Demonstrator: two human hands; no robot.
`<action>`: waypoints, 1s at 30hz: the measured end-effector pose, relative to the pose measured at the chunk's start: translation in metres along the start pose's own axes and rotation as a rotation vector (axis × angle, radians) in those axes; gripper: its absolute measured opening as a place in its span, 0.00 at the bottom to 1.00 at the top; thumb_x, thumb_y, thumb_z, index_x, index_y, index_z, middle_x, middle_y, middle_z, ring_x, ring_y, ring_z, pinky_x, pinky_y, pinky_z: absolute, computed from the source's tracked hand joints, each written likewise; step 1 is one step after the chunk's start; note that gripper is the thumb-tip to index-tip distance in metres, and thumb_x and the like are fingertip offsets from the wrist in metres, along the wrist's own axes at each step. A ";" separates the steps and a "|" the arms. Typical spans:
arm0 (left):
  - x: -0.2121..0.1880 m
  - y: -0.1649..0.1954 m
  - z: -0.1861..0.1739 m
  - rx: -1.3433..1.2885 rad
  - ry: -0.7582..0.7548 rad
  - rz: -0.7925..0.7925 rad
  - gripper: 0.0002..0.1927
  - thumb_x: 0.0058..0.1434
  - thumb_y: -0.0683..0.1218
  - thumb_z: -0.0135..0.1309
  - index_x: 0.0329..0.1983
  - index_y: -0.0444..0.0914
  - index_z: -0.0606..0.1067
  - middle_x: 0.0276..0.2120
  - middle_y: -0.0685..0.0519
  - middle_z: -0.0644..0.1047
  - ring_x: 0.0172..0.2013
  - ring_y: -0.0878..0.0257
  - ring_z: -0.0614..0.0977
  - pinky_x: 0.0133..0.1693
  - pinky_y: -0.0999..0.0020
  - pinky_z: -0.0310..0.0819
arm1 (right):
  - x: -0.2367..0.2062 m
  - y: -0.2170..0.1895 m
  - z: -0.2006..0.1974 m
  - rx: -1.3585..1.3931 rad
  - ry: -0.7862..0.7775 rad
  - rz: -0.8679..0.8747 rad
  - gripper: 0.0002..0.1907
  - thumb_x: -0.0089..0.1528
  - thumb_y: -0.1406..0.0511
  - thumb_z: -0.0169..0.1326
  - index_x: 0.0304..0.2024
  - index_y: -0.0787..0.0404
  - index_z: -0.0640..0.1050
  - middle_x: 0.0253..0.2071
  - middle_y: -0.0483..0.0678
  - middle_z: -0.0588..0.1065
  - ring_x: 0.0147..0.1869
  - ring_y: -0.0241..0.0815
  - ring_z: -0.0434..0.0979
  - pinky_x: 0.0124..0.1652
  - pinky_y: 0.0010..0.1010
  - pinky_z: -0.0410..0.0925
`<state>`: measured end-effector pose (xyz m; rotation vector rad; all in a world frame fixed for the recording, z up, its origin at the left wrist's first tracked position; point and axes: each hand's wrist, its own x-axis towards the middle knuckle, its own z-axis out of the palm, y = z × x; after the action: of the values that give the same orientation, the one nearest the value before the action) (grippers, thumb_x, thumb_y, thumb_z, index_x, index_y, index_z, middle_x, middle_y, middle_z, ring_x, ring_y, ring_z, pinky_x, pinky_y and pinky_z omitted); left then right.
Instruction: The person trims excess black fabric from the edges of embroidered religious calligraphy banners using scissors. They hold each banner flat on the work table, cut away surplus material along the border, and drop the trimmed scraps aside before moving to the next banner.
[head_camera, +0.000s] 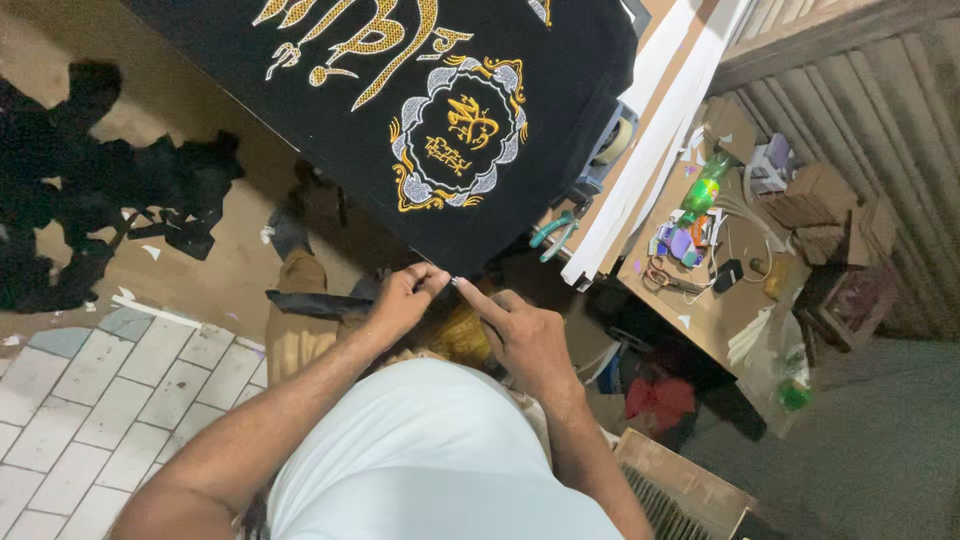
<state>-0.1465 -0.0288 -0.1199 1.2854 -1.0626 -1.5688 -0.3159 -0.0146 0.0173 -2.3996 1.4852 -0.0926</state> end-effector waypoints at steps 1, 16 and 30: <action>-0.002 0.000 0.000 0.044 0.041 0.053 0.10 0.67 0.48 0.56 0.39 0.36 0.80 0.29 0.54 0.80 0.32 0.70 0.78 0.35 0.70 0.73 | 0.001 -0.002 -0.001 -0.011 -0.024 -0.008 0.31 0.61 0.66 0.58 0.66 0.38 0.73 0.35 0.45 0.76 0.30 0.47 0.78 0.30 0.38 0.72; -0.006 0.002 0.000 0.527 0.281 0.274 0.06 0.59 0.46 0.58 0.33 0.40 0.81 0.31 0.49 0.83 0.33 0.49 0.84 0.40 0.53 0.74 | 0.015 0.015 0.044 -0.093 -0.170 0.117 0.29 0.59 0.66 0.55 0.63 0.38 0.76 0.31 0.50 0.76 0.33 0.53 0.79 0.31 0.44 0.72; 0.047 0.020 -0.039 -0.471 0.303 -0.130 0.25 0.71 0.50 0.62 0.62 0.32 0.66 0.50 0.50 0.72 0.42 0.60 0.68 0.32 0.67 0.56 | -0.102 0.068 -0.025 0.098 -0.119 0.848 0.27 0.60 0.59 0.58 0.62 0.31 0.75 0.45 0.50 0.81 0.50 0.56 0.80 0.45 0.46 0.72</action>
<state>-0.1126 -0.0835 -0.1192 1.2245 -0.3949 -1.5383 -0.4264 0.0415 0.0324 -1.4965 2.2213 0.1641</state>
